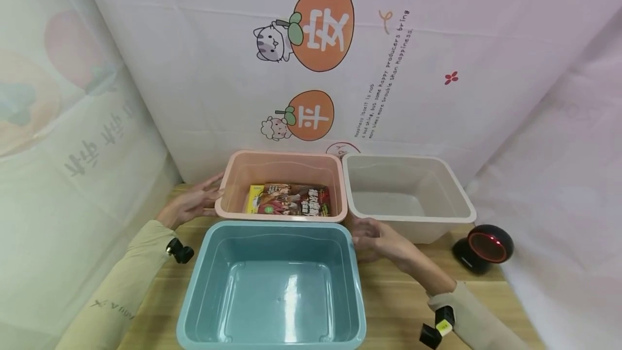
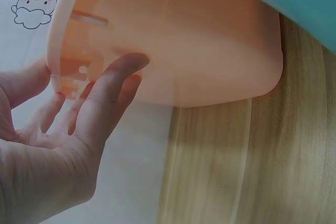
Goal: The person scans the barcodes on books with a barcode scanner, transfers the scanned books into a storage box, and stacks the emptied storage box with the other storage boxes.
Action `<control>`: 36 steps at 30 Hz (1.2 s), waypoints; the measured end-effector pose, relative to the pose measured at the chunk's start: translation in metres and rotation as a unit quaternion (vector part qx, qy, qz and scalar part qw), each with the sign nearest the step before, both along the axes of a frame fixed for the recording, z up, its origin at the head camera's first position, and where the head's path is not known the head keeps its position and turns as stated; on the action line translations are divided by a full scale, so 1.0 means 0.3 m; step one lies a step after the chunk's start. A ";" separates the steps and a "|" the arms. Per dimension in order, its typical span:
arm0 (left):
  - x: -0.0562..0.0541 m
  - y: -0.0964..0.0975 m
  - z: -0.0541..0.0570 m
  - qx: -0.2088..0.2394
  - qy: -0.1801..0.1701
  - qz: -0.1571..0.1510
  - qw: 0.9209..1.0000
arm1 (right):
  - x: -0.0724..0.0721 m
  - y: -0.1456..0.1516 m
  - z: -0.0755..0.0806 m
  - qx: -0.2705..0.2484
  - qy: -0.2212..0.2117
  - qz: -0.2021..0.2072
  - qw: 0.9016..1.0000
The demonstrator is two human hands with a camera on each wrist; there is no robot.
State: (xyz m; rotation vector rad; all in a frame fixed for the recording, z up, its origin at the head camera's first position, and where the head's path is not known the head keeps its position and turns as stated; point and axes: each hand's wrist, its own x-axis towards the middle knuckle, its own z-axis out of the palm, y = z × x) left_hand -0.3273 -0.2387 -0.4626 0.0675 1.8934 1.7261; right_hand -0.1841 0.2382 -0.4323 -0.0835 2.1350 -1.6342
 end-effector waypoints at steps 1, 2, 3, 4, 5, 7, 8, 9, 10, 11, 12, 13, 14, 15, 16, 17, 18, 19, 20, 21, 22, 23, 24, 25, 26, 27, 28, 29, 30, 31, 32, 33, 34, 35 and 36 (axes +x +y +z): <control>0.001 0.002 0.000 -0.002 -0.001 0.000 1.000 | 0.007 0.003 0.001 -0.014 -0.014 0.002 1.000; 0.002 0.002 0.001 -0.003 -0.001 -0.001 1.000 | 0.013 0.007 0.001 -0.027 -0.027 0.002 0.999; 0.003 0.003 0.002 -0.003 -0.001 0.000 1.000 | 0.017 0.010 0.000 -0.038 -0.039 0.003 0.998; 0.004 0.004 0.003 -0.004 -0.001 0.000 1.000 | 0.022 0.013 0.000 -0.046 -0.050 0.003 0.998; 0.005 0.005 0.003 -0.004 0.000 0.001 1.000 | 0.025 0.016 -0.001 -0.053 -0.059 0.005 0.997; 0.005 0.005 0.003 -0.005 0.002 0.003 1.000 | 0.031 0.021 -0.002 -0.069 -0.079 0.008 0.994; 0.005 0.006 0.003 -0.005 0.003 0.004 1.000 | 0.032 0.022 -0.005 -0.075 -0.087 0.010 0.993; 0.004 0.007 0.003 -0.005 0.002 0.006 1.000 | 0.034 0.023 -0.008 -0.081 -0.094 0.013 0.992; 0.004 0.006 0.003 -0.005 0.003 0.006 1.000 | 0.036 0.023 -0.011 -0.087 -0.100 0.016 0.991; 0.003 0.006 0.004 -0.004 0.003 0.005 1.000 | 0.038 0.023 -0.015 -0.091 -0.104 0.020 0.990; 0.003 0.005 0.003 -0.004 0.003 0.004 1.000 | 0.040 0.022 -0.020 -0.096 -0.108 0.023 0.989; 0.004 0.005 0.004 -0.002 0.004 0.003 1.000 | 0.042 0.020 -0.025 -0.100 -0.111 0.025 0.988; 0.004 0.004 0.003 -0.001 0.004 0.002 1.000 | 0.044 0.019 -0.032 -0.102 -0.113 0.028 0.988; 0.005 0.003 0.003 0.000 0.004 0.001 1.000 | 0.047 0.016 -0.038 -0.102 -0.116 0.030 0.988; 0.005 0.002 0.003 0.001 0.003 0.001 1.000 | 0.051 0.013 -0.043 -0.102 -0.119 0.031 0.987; 0.006 0.002 0.003 0.002 0.004 0.000 1.000 | 0.054 0.008 -0.049 -0.101 -0.120 0.033 0.987; 0.006 0.001 0.003 0.002 0.004 0.000 1.000 | 0.058 0.001 -0.056 -0.101 -0.120 0.035 0.987; 0.006 -0.001 0.004 0.003 0.005 -0.001 1.000 | 0.063 -0.006 -0.062 -0.100 -0.121 0.039 0.987; 0.006 -0.001 0.004 0.003 0.004 0.001 1.000 | 0.069 -0.015 -0.068 -0.098 -0.123 0.043 0.987; 0.006 -0.003 0.005 0.005 0.004 -0.001 1.000 | 0.075 -0.025 -0.073 -0.096 -0.121 0.045 0.987; 0.006 -0.004 0.005 0.006 0.002 0.001 1.000 | 0.081 -0.034 -0.078 -0.094 -0.118 0.046 0.987; 0.005 -0.005 0.005 0.007 0.002 0.001 1.000 | 0.088 -0.043 -0.083 -0.093 -0.114 0.047 0.988; 0.005 -0.006 0.004 0.008 -0.001 0.004 1.000 | 0.094 -0.049 -0.087 -0.091 -0.109 0.047 0.989; 0.005 -0.007 0.003 0.009 -0.001 0.004 1.000 | 0.099 -0.055 -0.090 -0.087 -0.105 0.045 0.990; 0.005 -0.007 0.002 0.010 -0.004 0.007 1.000 | 0.104 -0.059 -0.092 -0.082 -0.098 0.040 0.991; 0.004 -0.007 0.001 0.009 -0.005 0.009 1.000 | 0.107 -0.062 -0.093 -0.077 -0.090 0.035 0.992; 0.005 -0.007 0.000 0.010 -0.007 0.012 1.000 | 0.109 -0.064 -0.093 -0.074 -0.085 0.031 0.993; 0.005 -0.007 -0.002 0.010 -0.006 0.012 1.000 | 0.110 -0.065 -0.094 -0.069 -0.080 0.027 0.994; 0.005 -0.007 -0.004 0.010 -0.007 0.013 1.000 | 0.111 -0.065 -0.094 -0.066 -0.076 0.023 0.995; 0.004 -0.006 -0.007 0.011 -0.006 0.013 1.000 | 0.111 -0.065 -0.094 -0.064 -0.074 0.021 0.995; 0.005 -0.004 -0.009 0.010 -0.008 0.013 1.000 | 0.111 -0.063 -0.094 -0.061 -0.071 0.020 0.995; 0.004 -0.004 -0.010 0.012 -0.007 0.011 1.000 | 0.111 -0.060 -0.093 -0.059 -0.069 0.019 0.996; 0.004 -0.002 -0.011 0.012 -0.007 0.011 1.000 | 0.110 -0.057 -0.092 -0.056 -0.065 0.019 0.996; 0.004 -0.002 -0.013 0.013 -0.007 0.010 1.000 | 0.108 -0.054 -0.089 -0.054 -0.061 0.020 0.996; 0.004 -0.001 -0.013 0.013 -0.008 0.011 1.000 | 0.106 -0.050 -0.086 -0.051 -0.057 0.023 0.997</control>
